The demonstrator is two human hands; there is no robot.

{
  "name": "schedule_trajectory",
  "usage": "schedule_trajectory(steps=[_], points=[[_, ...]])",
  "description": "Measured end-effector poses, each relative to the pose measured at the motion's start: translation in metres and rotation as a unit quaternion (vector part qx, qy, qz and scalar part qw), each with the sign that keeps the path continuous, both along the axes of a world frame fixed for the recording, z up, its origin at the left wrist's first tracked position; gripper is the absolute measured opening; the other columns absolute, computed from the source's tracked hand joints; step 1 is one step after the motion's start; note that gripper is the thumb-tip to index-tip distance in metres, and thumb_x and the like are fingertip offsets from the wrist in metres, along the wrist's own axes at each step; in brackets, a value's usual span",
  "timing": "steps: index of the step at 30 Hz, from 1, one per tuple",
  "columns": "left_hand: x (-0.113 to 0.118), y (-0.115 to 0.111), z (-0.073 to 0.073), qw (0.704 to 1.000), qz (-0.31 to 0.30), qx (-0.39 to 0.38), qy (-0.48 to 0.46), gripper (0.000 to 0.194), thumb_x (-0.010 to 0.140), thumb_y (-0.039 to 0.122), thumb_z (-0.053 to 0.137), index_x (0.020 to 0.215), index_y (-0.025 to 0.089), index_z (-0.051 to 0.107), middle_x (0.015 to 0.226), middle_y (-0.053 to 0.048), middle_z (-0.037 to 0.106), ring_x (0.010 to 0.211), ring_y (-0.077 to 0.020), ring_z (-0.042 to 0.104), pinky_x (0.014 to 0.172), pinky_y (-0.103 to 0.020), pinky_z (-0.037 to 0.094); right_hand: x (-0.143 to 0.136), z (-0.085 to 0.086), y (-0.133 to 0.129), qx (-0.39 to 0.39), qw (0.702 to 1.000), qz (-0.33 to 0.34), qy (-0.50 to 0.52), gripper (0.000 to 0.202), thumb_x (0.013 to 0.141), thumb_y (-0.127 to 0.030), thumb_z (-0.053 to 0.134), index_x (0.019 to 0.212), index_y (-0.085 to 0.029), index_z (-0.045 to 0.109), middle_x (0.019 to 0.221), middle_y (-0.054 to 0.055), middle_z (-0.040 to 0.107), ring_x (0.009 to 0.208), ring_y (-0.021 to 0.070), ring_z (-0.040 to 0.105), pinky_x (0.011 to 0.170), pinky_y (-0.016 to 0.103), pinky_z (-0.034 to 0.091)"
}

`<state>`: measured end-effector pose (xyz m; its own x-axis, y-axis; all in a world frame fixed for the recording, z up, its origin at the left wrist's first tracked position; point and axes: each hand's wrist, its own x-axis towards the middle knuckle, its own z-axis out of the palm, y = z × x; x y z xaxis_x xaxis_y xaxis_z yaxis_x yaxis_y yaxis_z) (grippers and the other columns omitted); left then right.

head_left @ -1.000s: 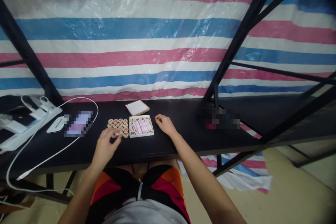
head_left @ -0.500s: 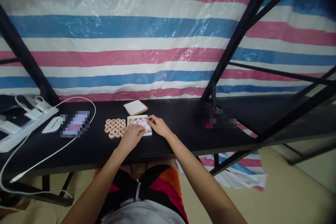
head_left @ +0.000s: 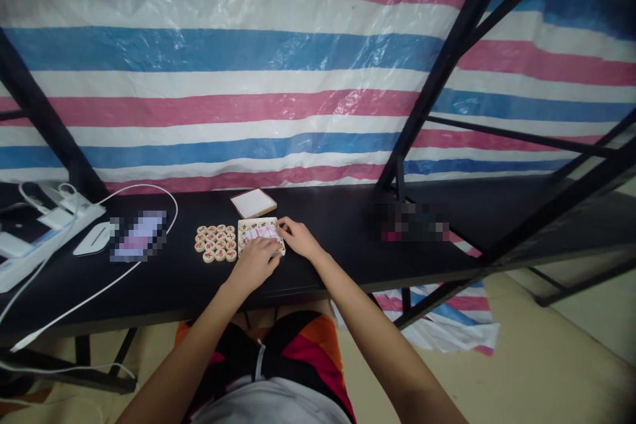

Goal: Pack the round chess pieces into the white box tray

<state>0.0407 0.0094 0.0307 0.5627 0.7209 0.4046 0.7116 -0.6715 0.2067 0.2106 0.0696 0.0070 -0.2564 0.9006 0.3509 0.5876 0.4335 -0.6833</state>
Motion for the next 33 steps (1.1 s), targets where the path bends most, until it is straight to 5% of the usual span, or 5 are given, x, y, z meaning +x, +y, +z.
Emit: schedule_trajectory(steps=[11,17,22,33], points=[[-0.005,-0.003,-0.003,0.997,0.024,0.064,-0.02,0.025,0.085,0.019,0.048,0.107,0.02,0.061,0.115,-0.009,0.058,0.108,-0.0243,0.05,0.093,-0.041,0.041,0.0,-0.003,0.002,0.003,1.0,0.004,0.006,0.021,0.085,-0.032,0.046,0.099,-0.021,0.059,0.066,-0.003,0.058,0.06,0.0112,0.052,0.06,0.021,0.036],[-0.081,-0.017,-0.01,0.985,0.122,0.083,-0.091,0.022,0.088,0.027,0.045,0.098,0.019,0.063,0.103,-0.007,0.061,0.1,-0.0226,0.054,0.09,-0.039,0.042,0.001,-0.002,0.001,-0.004,1.0,0.003,0.003,0.021,0.086,-0.032,0.045,0.098,-0.022,0.059,0.068,-0.003,0.058,0.061,0.0116,0.052,0.061,0.022,0.035],[-0.133,-0.02,-0.021,0.969,0.229,0.065,-0.061,0.027,0.086,0.031,0.045,0.101,0.017,0.063,0.104,-0.009,0.06,0.096,-0.0251,0.054,0.086,-0.04,0.043,0.001,-0.002,0.002,-0.006,1.0,0.005,0.005,0.021,0.086,-0.031,0.045,0.098,-0.022,0.059,0.065,-0.003,0.056,0.06,0.0113,0.051,0.061,0.022,0.035],[-0.125,-0.027,-0.016,0.966,0.256,0.026,0.001,0.021,0.086,0.033,0.046,0.092,0.021,0.061,0.1,-0.006,0.064,0.091,-0.0246,0.055,0.077,-0.035,0.041,0.001,-0.005,0.003,-0.006,1.0,0.001,0.005,0.022,0.085,-0.033,0.045,0.097,-0.022,0.059,0.065,-0.003,0.056,0.06,0.0118,0.051,0.06,0.022,0.035]])
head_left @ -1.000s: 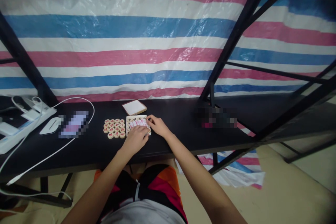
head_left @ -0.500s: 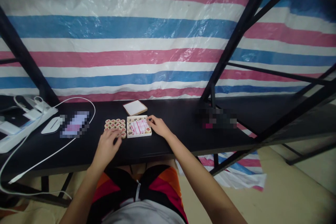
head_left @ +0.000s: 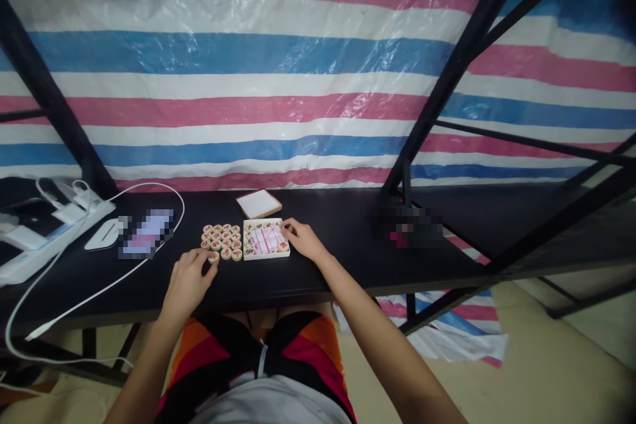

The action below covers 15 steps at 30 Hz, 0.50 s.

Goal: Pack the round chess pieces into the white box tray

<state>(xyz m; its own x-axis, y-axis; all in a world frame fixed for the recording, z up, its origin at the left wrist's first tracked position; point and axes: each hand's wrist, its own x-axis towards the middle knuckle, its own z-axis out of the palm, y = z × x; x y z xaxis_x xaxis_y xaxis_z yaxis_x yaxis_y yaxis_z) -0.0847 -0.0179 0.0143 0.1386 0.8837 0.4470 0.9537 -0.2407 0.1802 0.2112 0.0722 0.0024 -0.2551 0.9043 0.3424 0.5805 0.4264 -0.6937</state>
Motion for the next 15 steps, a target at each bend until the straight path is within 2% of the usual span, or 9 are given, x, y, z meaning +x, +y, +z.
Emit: schedule_trajectory(steps=[4,8,11,13,15], points=[[-0.003,-0.001,0.0,1.0,-0.002,0.016,0.002,0.019,0.086,0.034,0.047,0.089,0.02,0.061,0.094,-0.006,0.067,0.087,-0.0243,0.057,0.074,-0.035,0.04,0.0,0.001,0.0,-0.002,1.0,0.001,0.002,0.021,0.085,-0.032,0.045,0.097,-0.022,0.059,0.065,-0.003,0.056,0.059,0.0117,0.05,0.059,0.022,0.035],[0.005,-0.004,0.007,0.997,-0.008,0.07,-0.041,0.021,0.086,0.035,0.048,0.091,0.02,0.061,0.093,-0.006,0.067,0.087,-0.0239,0.059,0.077,-0.036,0.041,0.0,0.003,-0.002,-0.001,1.0,0.001,0.004,0.021,0.085,-0.032,0.045,0.097,-0.022,0.06,0.065,-0.003,0.057,0.06,0.0117,0.05,0.06,0.022,0.035],[0.03,-0.001,0.017,0.991,-0.054,0.09,-0.088,0.021,0.086,0.035,0.049,0.094,0.021,0.062,0.096,-0.005,0.068,0.091,-0.0226,0.059,0.082,-0.036,0.041,0.0,0.003,-0.002,-0.001,1.0,0.002,0.002,0.022,0.086,-0.032,0.045,0.098,-0.022,0.06,0.066,-0.003,0.057,0.06,0.0117,0.05,0.06,0.022,0.036],[0.053,0.007,0.022,0.986,-0.121,0.051,-0.102,0.019,0.086,0.034,0.05,0.093,0.021,0.063,0.096,-0.004,0.068,0.091,-0.0212,0.059,0.084,-0.035,0.041,0.0,0.003,-0.001,-0.002,1.0,-0.001,-0.001,0.022,0.085,-0.033,0.045,0.098,-0.022,0.059,0.066,-0.003,0.057,0.06,0.0117,0.05,0.06,0.022,0.035],[0.075,0.018,0.024,0.983,-0.154,0.008,-0.1,0.017,0.086,0.031,0.05,0.09,0.021,0.064,0.093,-0.004,0.068,0.09,-0.0208,0.059,0.084,-0.034,0.042,0.0,0.002,-0.001,-0.004,1.0,-0.002,-0.002,0.022,0.085,-0.033,0.046,0.098,-0.021,0.059,0.066,-0.003,0.058,0.06,0.0117,0.051,0.06,0.021,0.035]])
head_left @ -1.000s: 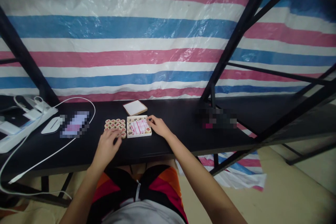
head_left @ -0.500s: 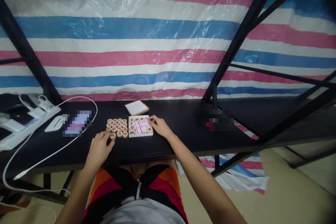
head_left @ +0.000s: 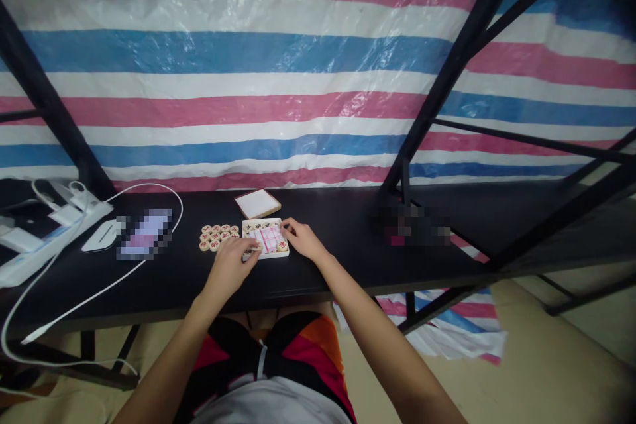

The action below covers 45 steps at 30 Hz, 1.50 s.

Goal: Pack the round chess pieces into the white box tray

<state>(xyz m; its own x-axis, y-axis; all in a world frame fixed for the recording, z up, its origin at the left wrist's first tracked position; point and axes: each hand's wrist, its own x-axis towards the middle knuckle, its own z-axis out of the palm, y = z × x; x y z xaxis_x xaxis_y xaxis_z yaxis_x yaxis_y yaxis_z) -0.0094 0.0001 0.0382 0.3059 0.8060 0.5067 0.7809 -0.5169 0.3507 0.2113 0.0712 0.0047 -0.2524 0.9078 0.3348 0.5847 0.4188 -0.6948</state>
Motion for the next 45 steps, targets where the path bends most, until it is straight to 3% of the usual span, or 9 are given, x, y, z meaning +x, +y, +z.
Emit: schedule_trajectory(steps=[4,10,14,20,23,30,34,39,45], points=[[0.027,0.017,-0.003,0.996,-0.056,-0.042,0.051,0.017,0.087,0.025,0.048,0.087,0.02,0.065,0.086,-0.003,0.068,0.086,-0.0199,0.06,0.092,-0.039,0.038,0.0,0.0,0.0,0.001,1.0,0.002,0.004,0.021,0.085,-0.031,0.046,0.098,-0.021,0.06,0.065,-0.003,0.058,0.059,0.0112,0.051,0.059,0.021,0.036],[0.03,0.014,-0.009,0.995,-0.086,-0.018,0.055,0.023,0.089,0.022,0.041,0.094,0.021,0.064,0.099,-0.004,0.067,0.098,-0.0196,0.057,0.105,-0.047,0.026,-0.001,0.002,-0.001,-0.005,1.0,0.001,0.003,0.022,0.085,-0.032,0.046,0.097,-0.021,0.06,0.066,-0.003,0.058,0.06,0.0118,0.051,0.06,0.022,0.036],[0.012,0.011,-0.008,0.997,-0.032,0.051,0.045,0.024,0.087,0.025,0.045,0.103,0.021,0.063,0.12,-0.008,0.058,0.116,-0.0248,0.046,0.103,-0.047,0.029,0.0,0.002,-0.001,-0.009,1.0,0.001,0.006,0.021,0.085,-0.031,0.046,0.098,-0.021,0.06,0.066,-0.002,0.058,0.06,0.0118,0.051,0.06,0.022,0.036],[-0.045,-0.004,-0.007,0.991,0.111,0.038,0.07,0.025,0.087,0.031,0.044,0.098,0.021,0.064,0.104,-0.008,0.061,0.1,-0.0256,0.052,0.083,-0.039,0.041,0.0,0.0,0.0,-0.003,1.0,0.001,0.004,0.022,0.085,-0.032,0.045,0.098,-0.021,0.06,0.066,-0.003,0.057,0.059,0.0112,0.05,0.059,0.022,0.035],[-0.055,-0.012,-0.011,0.987,0.108,0.027,0.114,0.025,0.088,0.031,0.044,0.099,0.022,0.064,0.101,-0.007,0.062,0.095,-0.0254,0.053,0.077,-0.037,0.04,0.0,0.0,0.0,0.0,1.0,0.004,0.002,0.022,0.085,-0.032,0.045,0.097,-0.021,0.059,0.065,-0.003,0.057,0.059,0.011,0.05,0.059,0.021,0.035],[-0.052,-0.015,-0.017,0.981,0.114,0.024,0.152,0.021,0.085,0.027,0.044,0.095,0.022,0.062,0.095,-0.008,0.06,0.089,-0.0246,0.053,0.074,-0.035,0.04,0.0,-0.002,0.0,0.0,1.0,-0.003,0.005,0.022,0.085,-0.034,0.046,0.096,-0.021,0.06,0.066,-0.003,0.057,0.06,0.0116,0.05,0.061,0.022,0.036],[-0.055,-0.014,-0.017,0.989,0.094,0.005,0.116,0.015,0.084,0.024,0.044,0.08,0.02,0.058,0.091,-0.007,0.058,0.085,-0.0221,0.054,0.074,-0.034,0.042,0.0,-0.001,0.0,0.001,1.0,0.001,0.008,0.022,0.085,-0.034,0.045,0.096,-0.021,0.06,0.065,-0.003,0.057,0.06,0.0116,0.05,0.06,0.022,0.036],[-0.055,-0.015,-0.016,0.998,0.048,-0.016,0.021,0.014,0.083,0.023,0.044,0.076,0.02,0.055,0.085,-0.004,0.059,0.082,-0.019,0.056,0.078,-0.032,0.045,0.0,0.001,-0.001,-0.002,1.0,-0.004,0.003,0.022,0.084,-0.032,0.046,0.097,-0.021,0.061,0.066,-0.002,0.058,0.06,0.0116,0.05,0.06,0.022,0.036],[-0.019,-0.007,-0.007,0.994,-0.015,0.014,-0.107,0.013,0.085,0.027,0.048,0.083,0.02,0.06,0.094,-0.004,0.062,0.092,-0.018,0.058,0.085,-0.03,0.045,-0.001,0.001,-0.002,0.002,1.0,-0.001,0.008,0.022,0.085,-0.033,0.046,0.097,-0.021,0.06,0.066,-0.002,0.058,0.061,0.0119,0.051,0.061,0.022,0.036]])
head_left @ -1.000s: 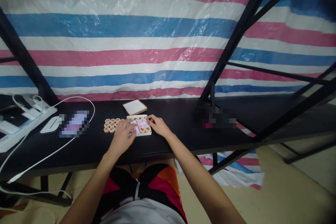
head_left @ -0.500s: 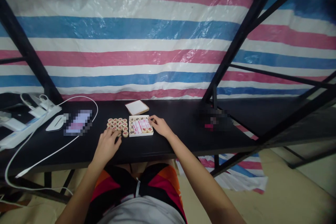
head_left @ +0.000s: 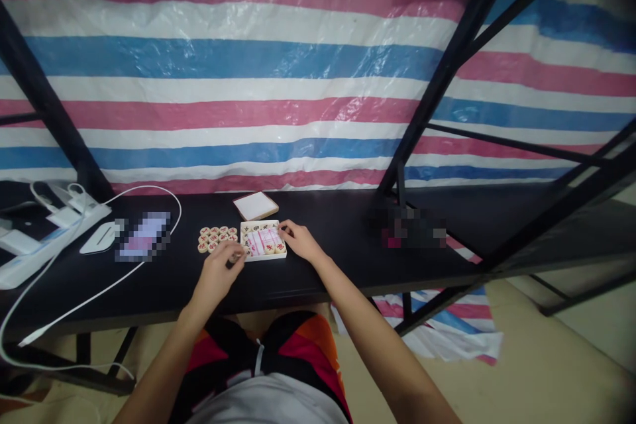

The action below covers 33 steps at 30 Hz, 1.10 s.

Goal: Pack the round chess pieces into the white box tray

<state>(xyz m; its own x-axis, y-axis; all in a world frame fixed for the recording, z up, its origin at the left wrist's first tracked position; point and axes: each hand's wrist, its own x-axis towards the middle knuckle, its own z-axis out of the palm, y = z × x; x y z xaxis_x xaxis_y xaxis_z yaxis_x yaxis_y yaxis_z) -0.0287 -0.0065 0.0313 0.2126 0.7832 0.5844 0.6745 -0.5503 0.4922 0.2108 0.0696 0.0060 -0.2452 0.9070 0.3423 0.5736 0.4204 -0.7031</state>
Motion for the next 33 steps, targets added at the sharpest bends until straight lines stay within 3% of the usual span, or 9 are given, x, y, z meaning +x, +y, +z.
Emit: schedule_trajectory(steps=[6,13,16,19,23,28,33], points=[[0.029,0.025,-0.004,0.991,-0.087,-0.062,0.078,0.019,0.087,0.024,0.046,0.082,0.019,0.063,0.087,-0.004,0.064,0.083,-0.0169,0.06,0.077,-0.031,0.048,0.001,0.0,0.001,0.0,1.0,-0.006,-0.004,0.022,0.084,-0.032,0.046,0.097,-0.021,0.061,0.064,-0.003,0.057,0.059,0.0112,0.05,0.059,0.022,0.035],[0.03,0.015,-0.003,0.991,-0.088,-0.01,0.103,0.02,0.087,0.022,0.046,0.087,0.021,0.066,0.092,-0.003,0.069,0.089,-0.0179,0.061,0.094,-0.04,0.04,0.001,-0.001,0.001,0.004,1.0,-0.004,-0.004,0.022,0.085,-0.031,0.045,0.097,-0.021,0.06,0.064,-0.003,0.057,0.059,0.0115,0.05,0.059,0.022,0.035],[0.019,0.011,-0.001,0.994,-0.048,0.021,0.092,0.021,0.087,0.024,0.046,0.094,0.02,0.065,0.104,-0.005,0.065,0.1,-0.0193,0.057,0.097,-0.04,0.038,0.002,-0.002,0.002,0.001,1.0,-0.006,-0.007,0.022,0.085,-0.032,0.044,0.097,-0.021,0.06,0.064,-0.003,0.056,0.059,0.0119,0.05,0.06,0.022,0.035],[-0.006,0.008,-0.003,0.996,0.041,0.033,0.079,0.023,0.087,0.028,0.045,0.096,0.019,0.064,0.104,-0.007,0.063,0.102,-0.0216,0.055,0.091,-0.037,0.042,0.002,-0.003,0.002,0.002,1.0,-0.003,-0.012,0.023,0.085,-0.033,0.043,0.098,-0.021,0.059,0.065,-0.003,0.057,0.06,0.0121,0.05,0.061,0.022,0.036],[-0.038,0.002,-0.009,0.982,0.109,-0.01,0.153,0.023,0.085,0.029,0.047,0.097,0.021,0.065,0.102,-0.007,0.063,0.097,-0.0243,0.055,0.086,-0.038,0.043,0.002,-0.002,0.001,0.001,1.0,-0.004,-0.013,0.023,0.085,-0.033,0.043,0.098,-0.022,0.059,0.065,-0.003,0.056,0.059,0.0119,0.05,0.06,0.022,0.035],[-0.043,-0.001,-0.013,0.971,0.105,-0.031,0.214,0.023,0.085,0.028,0.044,0.089,0.021,0.066,0.095,-0.007,0.064,0.093,-0.0244,0.056,0.082,-0.037,0.044,0.002,-0.001,0.001,0.001,1.0,-0.003,-0.009,0.023,0.085,-0.033,0.044,0.097,-0.021,0.06,0.064,-0.003,0.056,0.059,0.0119,0.05,0.061,0.022,0.035],[-0.039,0.0,-0.015,0.976,0.057,-0.001,0.211,0.03,0.089,0.031,0.042,0.11,0.021,0.06,0.106,-0.008,0.06,0.098,-0.0229,0.055,0.088,-0.036,0.044,0.002,-0.003,0.002,-0.005,1.0,-0.011,-0.013,0.024,0.084,-0.033,0.045,0.098,-0.021,0.06,0.065,-0.003,0.057,0.058,0.0114,0.05,0.059,0.022,0.034]])
